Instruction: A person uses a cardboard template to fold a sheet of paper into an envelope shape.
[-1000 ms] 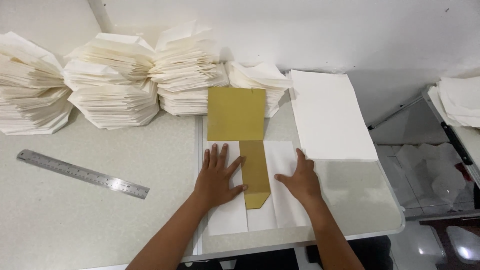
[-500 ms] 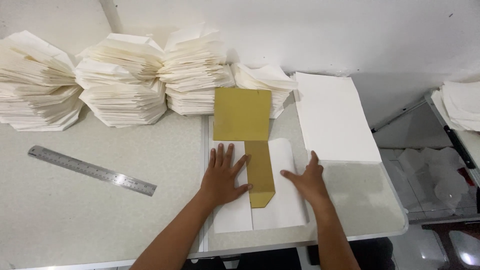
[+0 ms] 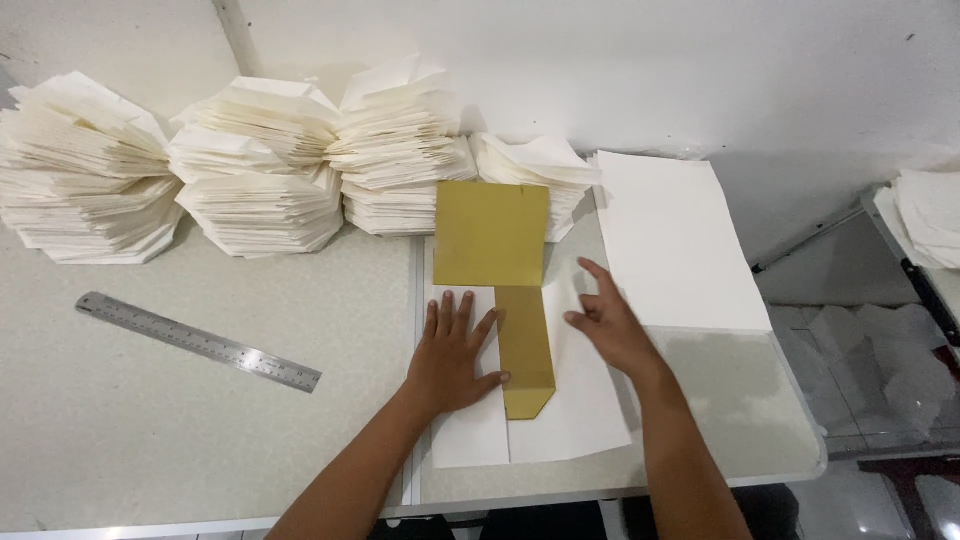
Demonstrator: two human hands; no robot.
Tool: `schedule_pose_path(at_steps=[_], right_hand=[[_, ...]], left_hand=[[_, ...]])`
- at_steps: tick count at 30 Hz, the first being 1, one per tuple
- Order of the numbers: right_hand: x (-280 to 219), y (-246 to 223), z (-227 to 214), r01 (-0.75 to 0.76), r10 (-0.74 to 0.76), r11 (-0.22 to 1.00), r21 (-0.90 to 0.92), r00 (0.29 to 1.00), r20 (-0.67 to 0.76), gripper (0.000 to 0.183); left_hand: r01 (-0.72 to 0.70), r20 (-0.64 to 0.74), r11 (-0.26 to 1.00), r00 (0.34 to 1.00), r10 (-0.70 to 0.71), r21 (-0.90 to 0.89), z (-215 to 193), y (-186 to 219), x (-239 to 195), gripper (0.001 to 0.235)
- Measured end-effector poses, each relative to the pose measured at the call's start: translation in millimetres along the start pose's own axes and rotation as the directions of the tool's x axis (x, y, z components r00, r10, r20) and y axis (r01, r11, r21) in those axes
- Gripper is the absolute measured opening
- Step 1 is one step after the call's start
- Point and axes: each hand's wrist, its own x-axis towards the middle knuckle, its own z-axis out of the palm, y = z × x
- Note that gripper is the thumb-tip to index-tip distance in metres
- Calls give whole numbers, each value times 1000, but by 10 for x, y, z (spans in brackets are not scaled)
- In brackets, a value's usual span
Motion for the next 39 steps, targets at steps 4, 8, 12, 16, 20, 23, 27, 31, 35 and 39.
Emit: schedule_pose_path(at_steps=[4, 8, 12, 16, 20, 23, 27, 31, 35, 39], right_hand=[[-27, -335, 345, 81, -77, 996, -41, 993, 91, 78], [61, -336, 665, 132, -98, 974, -186, 979, 178, 85], [7, -456, 884, 102, -40, 953, -284, 975, 217, 81], [-34, -486, 983, 94, -11, 938, -333, 970, 242, 80], [-92, -445, 1056, 109, 13, 921, -374, 951, 309, 73], [-181, -376, 1068, 118, 13, 927, -356, 939, 343, 69], [-365, -270, 1022, 139, 0, 935, -327, 920, 391, 67], [-582, -32, 1068, 119, -14, 944, -308, 947, 321, 74], [-777, 109, 1022, 212, -129, 967, -141, 885, 447, 74], [-921, 191, 987, 84, -191, 970, 227, 840, 507, 70]], left_hand=[[3, -19, 1000, 1000, -3, -1, 28, -12, 2, 89], [-6, 6, 1000, 1000, 6, 2, 85, -29, 36, 81], [-12, 17, 1000, 1000, 12, 20, 91, -38, 52, 73], [-19, 31, 999, 999, 20, -31, 41, -33, 25, 69], [-20, 21, 1000, 1000, 20, -10, 73, -42, 48, 66], [-18, 18, 1000, 1000, 18, -18, 41, -39, 22, 67], [-9, -24, 1000, 1000, 8, -25, 109, -51, 53, 67], [-152, -429, 987, 897, 112, -59, 649, -201, 235, 67], [-137, -420, 990, 900, 115, -23, 669, -194, 248, 68], [-92, -379, 995, 921, 95, 26, 708, -188, 290, 78]])
